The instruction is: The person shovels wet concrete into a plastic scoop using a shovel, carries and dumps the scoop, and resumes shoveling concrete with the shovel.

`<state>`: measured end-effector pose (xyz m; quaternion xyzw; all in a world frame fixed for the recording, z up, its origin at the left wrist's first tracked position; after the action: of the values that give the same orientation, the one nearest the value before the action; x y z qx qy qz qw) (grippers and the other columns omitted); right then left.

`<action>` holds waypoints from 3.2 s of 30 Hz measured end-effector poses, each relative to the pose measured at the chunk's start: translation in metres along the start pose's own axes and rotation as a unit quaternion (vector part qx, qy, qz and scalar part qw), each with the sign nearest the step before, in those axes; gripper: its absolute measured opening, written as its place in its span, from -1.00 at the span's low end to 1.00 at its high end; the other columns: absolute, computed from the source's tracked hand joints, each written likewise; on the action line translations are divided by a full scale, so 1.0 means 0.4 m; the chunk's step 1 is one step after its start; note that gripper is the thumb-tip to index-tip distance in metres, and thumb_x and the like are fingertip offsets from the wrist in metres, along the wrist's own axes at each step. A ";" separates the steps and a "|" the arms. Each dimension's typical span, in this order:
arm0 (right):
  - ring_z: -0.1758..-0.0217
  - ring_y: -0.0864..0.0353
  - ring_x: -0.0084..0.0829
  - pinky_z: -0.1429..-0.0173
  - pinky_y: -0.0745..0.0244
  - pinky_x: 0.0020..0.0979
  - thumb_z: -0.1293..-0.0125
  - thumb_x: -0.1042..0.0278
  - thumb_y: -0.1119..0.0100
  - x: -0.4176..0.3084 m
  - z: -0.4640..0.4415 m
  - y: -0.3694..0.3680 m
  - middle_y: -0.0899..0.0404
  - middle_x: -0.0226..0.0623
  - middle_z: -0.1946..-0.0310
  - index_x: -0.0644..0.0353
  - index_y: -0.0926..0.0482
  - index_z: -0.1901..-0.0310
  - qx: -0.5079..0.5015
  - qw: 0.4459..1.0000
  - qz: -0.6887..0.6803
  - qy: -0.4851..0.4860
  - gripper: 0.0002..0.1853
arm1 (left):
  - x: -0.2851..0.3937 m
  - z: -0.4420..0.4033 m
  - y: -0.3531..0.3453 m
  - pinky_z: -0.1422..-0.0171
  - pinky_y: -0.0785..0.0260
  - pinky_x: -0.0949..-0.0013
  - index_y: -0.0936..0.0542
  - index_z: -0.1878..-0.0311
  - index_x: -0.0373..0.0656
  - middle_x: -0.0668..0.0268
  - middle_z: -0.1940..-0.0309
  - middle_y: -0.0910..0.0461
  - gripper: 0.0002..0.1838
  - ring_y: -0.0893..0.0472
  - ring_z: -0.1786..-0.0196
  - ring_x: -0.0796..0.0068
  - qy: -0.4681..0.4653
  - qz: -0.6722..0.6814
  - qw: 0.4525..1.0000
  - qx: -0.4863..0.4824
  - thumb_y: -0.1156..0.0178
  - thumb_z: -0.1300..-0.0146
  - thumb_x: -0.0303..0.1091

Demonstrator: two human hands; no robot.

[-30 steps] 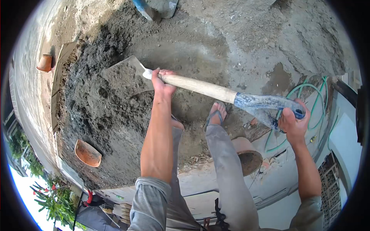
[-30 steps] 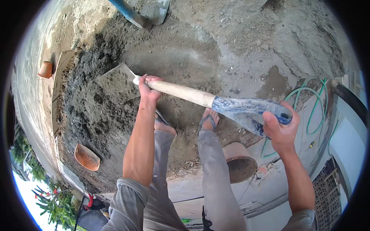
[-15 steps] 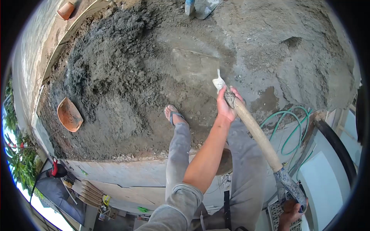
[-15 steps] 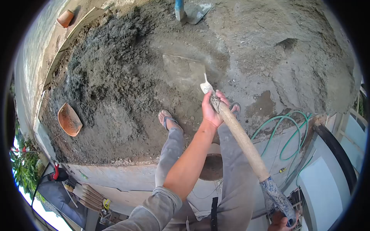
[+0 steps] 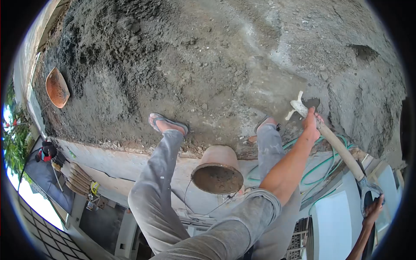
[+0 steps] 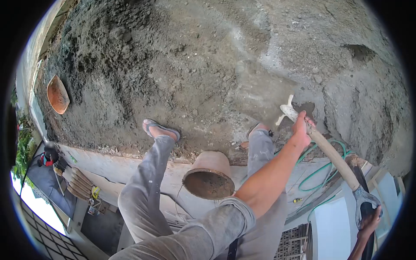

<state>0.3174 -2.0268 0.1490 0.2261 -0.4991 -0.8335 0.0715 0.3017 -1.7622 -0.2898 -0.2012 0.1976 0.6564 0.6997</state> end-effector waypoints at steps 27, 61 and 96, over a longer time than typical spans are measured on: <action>0.81 -0.11 -0.69 0.71 -0.16 -0.58 -0.27 -0.02 -0.22 0.088 1.249 -1.646 -0.12 -0.65 0.80 -0.08 -0.20 0.50 -0.485 0.639 -0.241 -0.546 -0.59 | 1.948 1.227 0.284 0.40 -0.51 0.25 -0.06 -0.06 -0.51 0.04 0.34 -0.54 -0.38 -0.58 0.48 0.28 -0.603 -0.329 0.603 0.406 -0.22 -0.14 -0.41; 0.87 0.07 -0.76 0.81 0.17 -0.56 -0.30 0.03 -0.19 -0.448 1.084 -1.248 -0.01 -0.67 0.85 -0.06 -0.17 0.61 -0.309 0.947 -0.041 0.074 -0.53 | 1.526 0.730 0.363 0.50 -0.31 0.52 -0.28 0.68 0.07 0.53 0.75 -0.28 -0.69 -0.31 0.66 0.61 -0.233 0.203 0.927 -0.213 -0.15 -0.07 -0.23; 0.87 0.02 -0.77 0.83 0.17 -0.60 -0.35 0.06 -0.14 -0.249 0.410 -0.386 -0.04 -0.66 0.83 -0.05 -0.23 0.47 -0.206 0.965 -0.129 0.102 -0.65 | 0.444 0.413 0.085 0.50 -0.31 0.54 -0.29 0.60 0.08 0.53 0.70 -0.30 -0.59 -0.31 0.65 0.65 -0.147 0.151 0.968 -0.134 -0.08 -0.21 0.11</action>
<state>0.3487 -1.7856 0.1113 0.3525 -0.2739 -0.8929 0.0591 0.2803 -1.5218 -0.2478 -0.1622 0.0315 0.7975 0.5803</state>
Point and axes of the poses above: each hand's wrist, its own z-axis away from the middle knuckle, its own y-axis out of the back of the hand, x = y × z, the point moved 10 cm from there along -z, towards the middle knuckle
